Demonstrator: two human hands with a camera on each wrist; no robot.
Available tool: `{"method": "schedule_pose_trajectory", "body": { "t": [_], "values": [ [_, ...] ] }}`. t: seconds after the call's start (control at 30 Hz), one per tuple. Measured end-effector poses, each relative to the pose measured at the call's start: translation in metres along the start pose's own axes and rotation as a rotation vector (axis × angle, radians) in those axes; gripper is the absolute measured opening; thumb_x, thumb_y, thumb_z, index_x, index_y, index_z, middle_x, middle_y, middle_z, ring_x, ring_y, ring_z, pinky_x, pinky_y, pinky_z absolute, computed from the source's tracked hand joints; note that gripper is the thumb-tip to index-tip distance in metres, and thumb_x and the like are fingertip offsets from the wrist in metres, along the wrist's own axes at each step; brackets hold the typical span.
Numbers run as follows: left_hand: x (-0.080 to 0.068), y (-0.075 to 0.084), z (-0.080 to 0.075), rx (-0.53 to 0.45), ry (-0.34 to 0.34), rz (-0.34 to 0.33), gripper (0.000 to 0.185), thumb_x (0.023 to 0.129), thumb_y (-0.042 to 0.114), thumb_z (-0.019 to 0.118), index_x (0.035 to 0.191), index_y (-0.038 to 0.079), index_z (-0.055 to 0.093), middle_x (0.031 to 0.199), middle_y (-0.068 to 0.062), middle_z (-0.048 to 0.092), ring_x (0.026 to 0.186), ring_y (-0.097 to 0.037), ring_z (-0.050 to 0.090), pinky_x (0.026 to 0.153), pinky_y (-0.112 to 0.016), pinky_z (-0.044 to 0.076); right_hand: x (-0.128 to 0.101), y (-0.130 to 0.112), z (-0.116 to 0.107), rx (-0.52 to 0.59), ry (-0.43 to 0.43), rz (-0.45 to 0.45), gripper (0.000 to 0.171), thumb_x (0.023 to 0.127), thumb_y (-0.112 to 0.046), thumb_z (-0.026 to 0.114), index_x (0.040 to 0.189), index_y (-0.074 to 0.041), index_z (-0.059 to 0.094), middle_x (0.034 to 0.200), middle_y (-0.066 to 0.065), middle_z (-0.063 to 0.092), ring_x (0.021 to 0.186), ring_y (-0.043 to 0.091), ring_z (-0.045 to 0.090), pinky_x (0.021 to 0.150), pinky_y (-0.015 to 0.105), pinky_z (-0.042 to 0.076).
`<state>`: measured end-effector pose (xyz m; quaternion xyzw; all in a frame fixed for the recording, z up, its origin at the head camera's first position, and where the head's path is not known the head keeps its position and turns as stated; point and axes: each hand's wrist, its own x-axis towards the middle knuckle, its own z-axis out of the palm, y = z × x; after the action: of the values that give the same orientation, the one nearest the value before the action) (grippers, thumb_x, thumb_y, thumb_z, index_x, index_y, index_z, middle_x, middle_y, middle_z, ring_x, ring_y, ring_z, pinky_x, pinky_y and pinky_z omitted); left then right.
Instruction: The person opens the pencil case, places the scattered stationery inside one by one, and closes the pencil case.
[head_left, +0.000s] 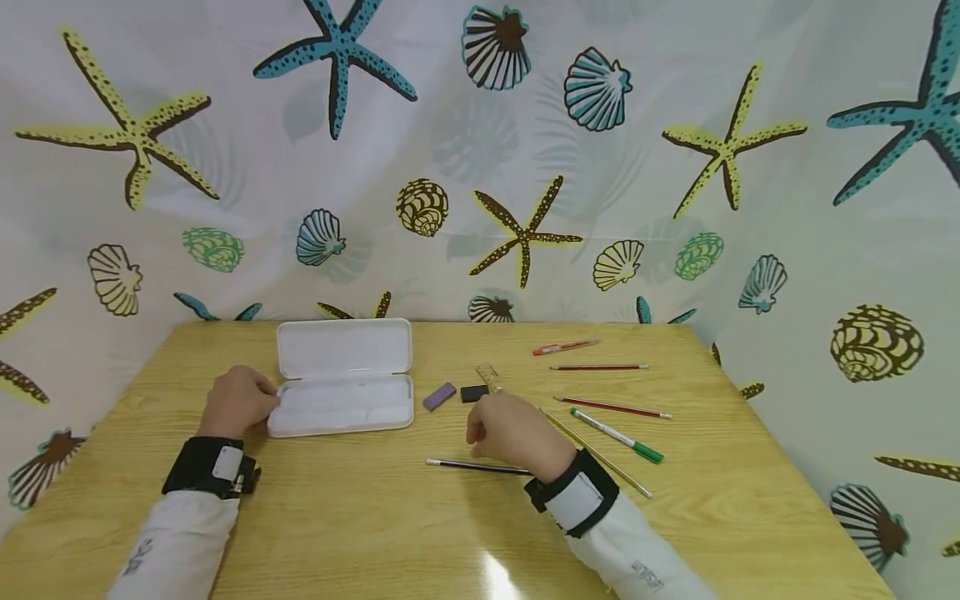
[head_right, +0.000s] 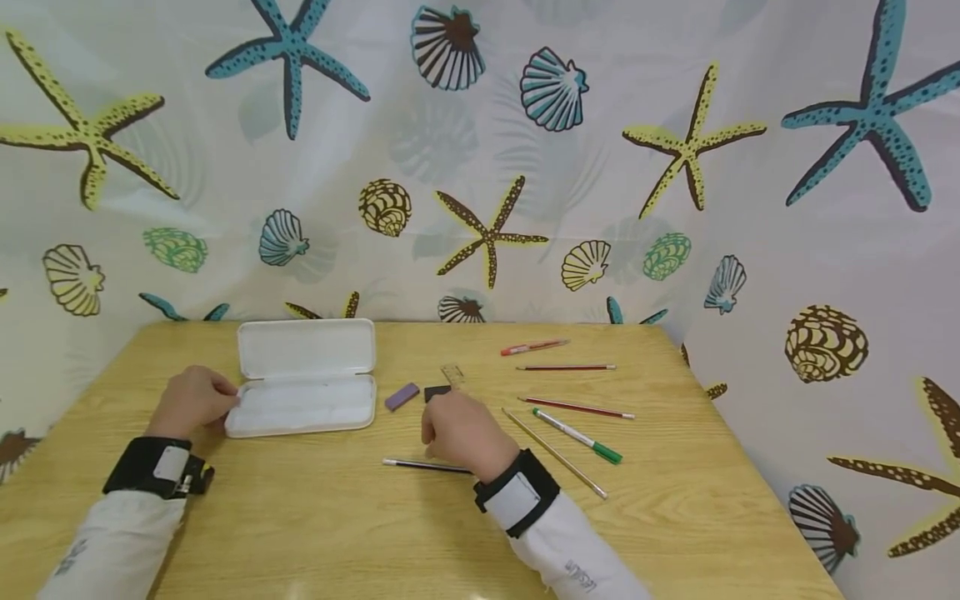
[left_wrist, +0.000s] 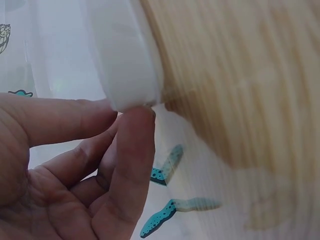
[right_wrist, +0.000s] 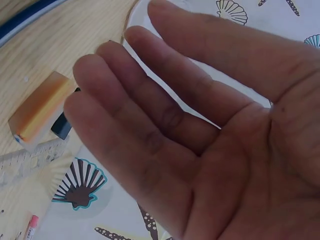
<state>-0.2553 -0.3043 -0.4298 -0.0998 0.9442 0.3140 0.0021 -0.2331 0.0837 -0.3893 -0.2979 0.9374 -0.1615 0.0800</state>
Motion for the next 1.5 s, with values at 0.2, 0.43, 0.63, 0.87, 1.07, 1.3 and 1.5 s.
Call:
{"method": "schedule_pose_trajectory", "body": {
  "t": [0.2,0.43,0.63,0.87,1.07,1.3,1.5],
  "values": [
    [0.0,0.002,-0.001,-0.012,-0.003,0.001,0.021,0.09,0.006,0.067,0.097,-0.013,0.072,0.083,-0.021,0.067,0.065,-0.025,0.06,0.054,-0.033,0.048,-0.001,-0.001,0.001,-0.024,-0.025,-0.001,0.012,0.081,-0.007,0.087,0.084,-0.01,0.076,0.077,-0.005,0.063,0.072,0.012,0.057,0.067,0.031,0.051],
    [0.001,0.0,0.0,-0.019,-0.006,-0.005,0.023,0.09,0.006,0.068,0.1,-0.014,0.071,0.089,-0.025,0.068,0.067,-0.026,0.062,0.055,-0.033,0.049,0.001,-0.002,0.001,-0.054,-0.02,0.011,0.015,0.079,-0.008,0.089,0.088,-0.008,0.077,0.076,-0.004,0.061,0.073,0.012,0.057,0.067,0.031,0.05],
    [0.003,-0.002,-0.001,-0.014,-0.015,-0.011,0.025,0.091,0.007,0.067,0.103,-0.015,0.071,0.091,-0.026,0.068,0.066,-0.025,0.063,0.055,-0.033,0.049,0.003,0.0,0.004,-0.093,-0.001,-0.023,0.013,0.079,-0.005,0.086,0.086,-0.009,0.076,0.077,-0.004,0.06,0.071,0.012,0.055,0.065,0.03,0.049],
    [0.003,-0.002,-0.001,-0.014,-0.022,-0.015,0.026,0.091,0.007,0.067,0.103,-0.015,0.071,0.092,-0.026,0.068,0.067,-0.026,0.063,0.056,-0.033,0.049,0.004,0.001,0.008,-0.11,-0.001,-0.013,0.012,0.079,-0.003,0.083,0.084,-0.01,0.076,0.077,-0.005,0.06,0.07,0.011,0.053,0.063,0.03,0.048],
    [0.001,-0.001,-0.001,-0.016,-0.021,-0.017,0.025,0.091,0.007,0.068,0.103,-0.015,0.07,0.09,-0.025,0.069,0.066,-0.025,0.063,0.056,-0.033,0.049,0.003,0.0,0.009,-0.125,-0.011,-0.013,0.011,0.079,-0.004,0.084,0.084,-0.009,0.076,0.076,-0.005,0.061,0.069,0.011,0.053,0.062,0.03,0.048],
    [0.001,0.0,-0.002,-0.006,-0.015,-0.005,0.026,0.091,0.008,0.067,0.103,-0.015,0.071,0.091,-0.026,0.069,0.065,-0.024,0.063,0.056,-0.032,0.049,0.001,-0.005,0.006,-0.124,-0.016,-0.011,0.013,0.077,-0.004,0.086,0.084,-0.008,0.075,0.076,-0.004,0.061,0.068,0.011,0.054,0.062,0.032,0.049],
    [0.001,-0.001,-0.002,-0.008,-0.011,0.002,0.025,0.09,0.008,0.068,0.102,-0.015,0.071,0.091,-0.026,0.069,0.066,-0.025,0.063,0.055,-0.032,0.048,0.001,-0.006,0.014,-0.128,-0.008,-0.006,0.019,0.076,0.005,0.08,0.073,-0.012,0.071,0.072,-0.006,0.061,0.065,0.01,0.052,0.058,0.03,0.047]
  ]
}}
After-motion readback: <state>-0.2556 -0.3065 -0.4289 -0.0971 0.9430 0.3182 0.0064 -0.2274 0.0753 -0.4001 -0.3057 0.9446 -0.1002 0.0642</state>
